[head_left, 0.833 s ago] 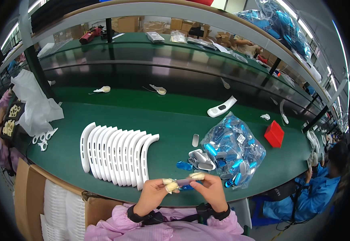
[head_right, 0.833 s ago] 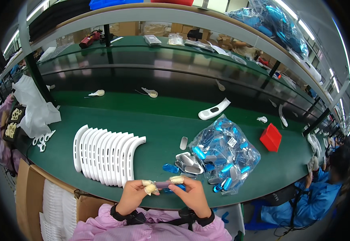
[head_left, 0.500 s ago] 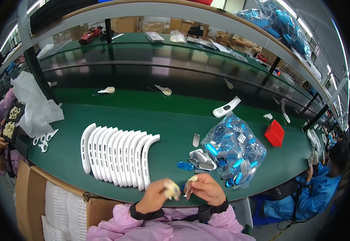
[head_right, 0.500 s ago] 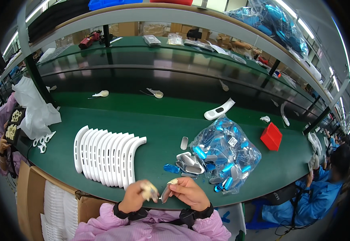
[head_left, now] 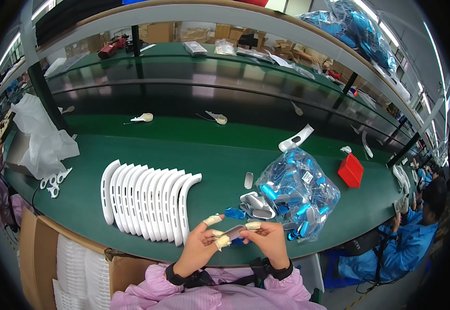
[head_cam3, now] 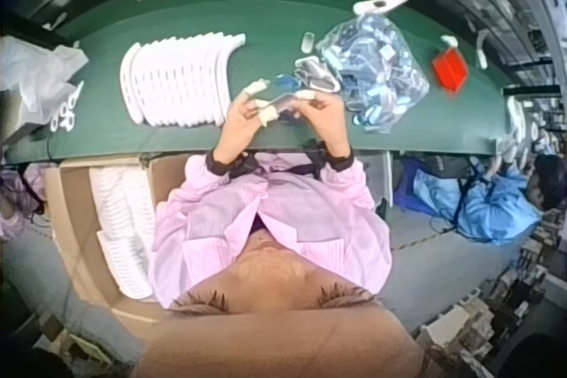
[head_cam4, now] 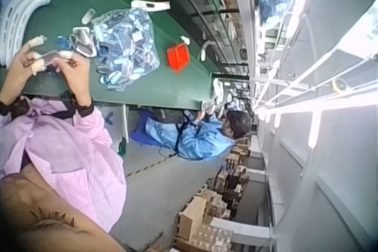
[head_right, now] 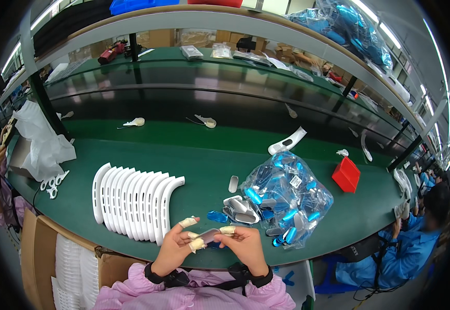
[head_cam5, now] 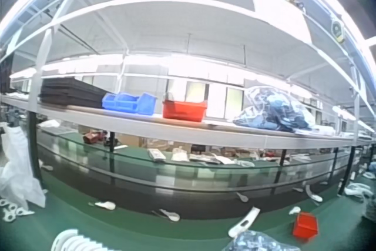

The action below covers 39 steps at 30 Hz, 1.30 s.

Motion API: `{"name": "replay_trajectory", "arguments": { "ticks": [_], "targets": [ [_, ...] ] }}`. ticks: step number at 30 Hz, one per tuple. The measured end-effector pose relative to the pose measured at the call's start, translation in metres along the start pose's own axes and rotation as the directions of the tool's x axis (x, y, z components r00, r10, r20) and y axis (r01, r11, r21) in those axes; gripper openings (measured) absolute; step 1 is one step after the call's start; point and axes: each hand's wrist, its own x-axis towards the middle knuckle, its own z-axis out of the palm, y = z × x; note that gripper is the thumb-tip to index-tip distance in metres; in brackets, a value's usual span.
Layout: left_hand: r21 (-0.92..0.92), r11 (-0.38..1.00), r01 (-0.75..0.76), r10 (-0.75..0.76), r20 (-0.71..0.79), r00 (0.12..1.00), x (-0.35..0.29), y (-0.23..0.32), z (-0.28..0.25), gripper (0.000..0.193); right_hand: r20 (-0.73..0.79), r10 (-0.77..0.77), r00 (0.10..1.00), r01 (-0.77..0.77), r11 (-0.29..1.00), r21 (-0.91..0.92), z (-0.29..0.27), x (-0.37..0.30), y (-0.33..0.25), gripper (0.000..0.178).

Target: Assemble electronic or plastic component housings on a factory manufacturing conveyor belt line.

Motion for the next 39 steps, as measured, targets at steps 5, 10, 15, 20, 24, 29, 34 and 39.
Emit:
{"name": "replay_trajectory", "arguments": {
  "ticks": [5, 10, 15, 20, 24, 29, 34, 39],
  "targets": [
    [-0.134, 0.991, -0.028, 0.012, -0.124, 0.992, -0.001, 0.015, -0.004, 0.061, -0.144, -0.131, 0.981, 0.076, 0.939, -0.334, -0.027, 0.002, 0.01, 0.02],
    [-0.134, 0.991, -0.027, 0.012, -0.113, 0.994, -0.001, 0.014, -0.001, 0.057, 0.124, -0.455, 0.882, 0.329, 0.405, -0.853, -0.02, 0.002, -0.003, 0.026],
    [-0.005, 0.998, -0.064, 0.063, -0.035, 0.997, -0.001, -0.003, 0.005, 0.04, 0.075, -0.151, 0.986, 0.162, 0.972, -0.172, -0.004, 0.006, -0.019, 0.026],
    [0.378, 0.926, 0.005, 0.022, -0.067, 0.998, -0.002, -0.008, -0.007, 0.02, -0.044, -0.013, 0.999, 0.03, 0.905, 0.425, -0.016, 0.023, -0.005, 0.017],
    [0.9, 0.352, -0.255, 0.3, 0.149, 0.942, 0.003, 0.001, -0.005, 0.025, -0.019, -0.01, 1.0, 0.018, 0.852, 0.523, -0.027, 0.027, 0.007, 0.019],
    [0.953, 0.16, -0.257, 0.429, 0.167, 0.888, 0.005, 0.013, 0.003, 0.046, -0.035, 0.035, 0.999, -0.012, 0.853, 0.522, -0.026, 0.025, 0.003, 0.019],
    [0.994, 0.003, 0.106, 0.486, -0.094, 0.869, 0.003, 0.015, -0.013, 0.067, -0.117, 0.056, 0.992, -0.008, 0.926, 0.377, -0.019, 0.02, -0.015, 0.026],
    [0.991, -0.122, 0.051, 0.441, 0.008, 0.897, 0.003, 0.009, -0.012, 0.069, -0.009, -0.002, 1.0, 0.003, 0.989, 0.145, -0.019, 0.02, -0.008, 0.024]
  ]
}}
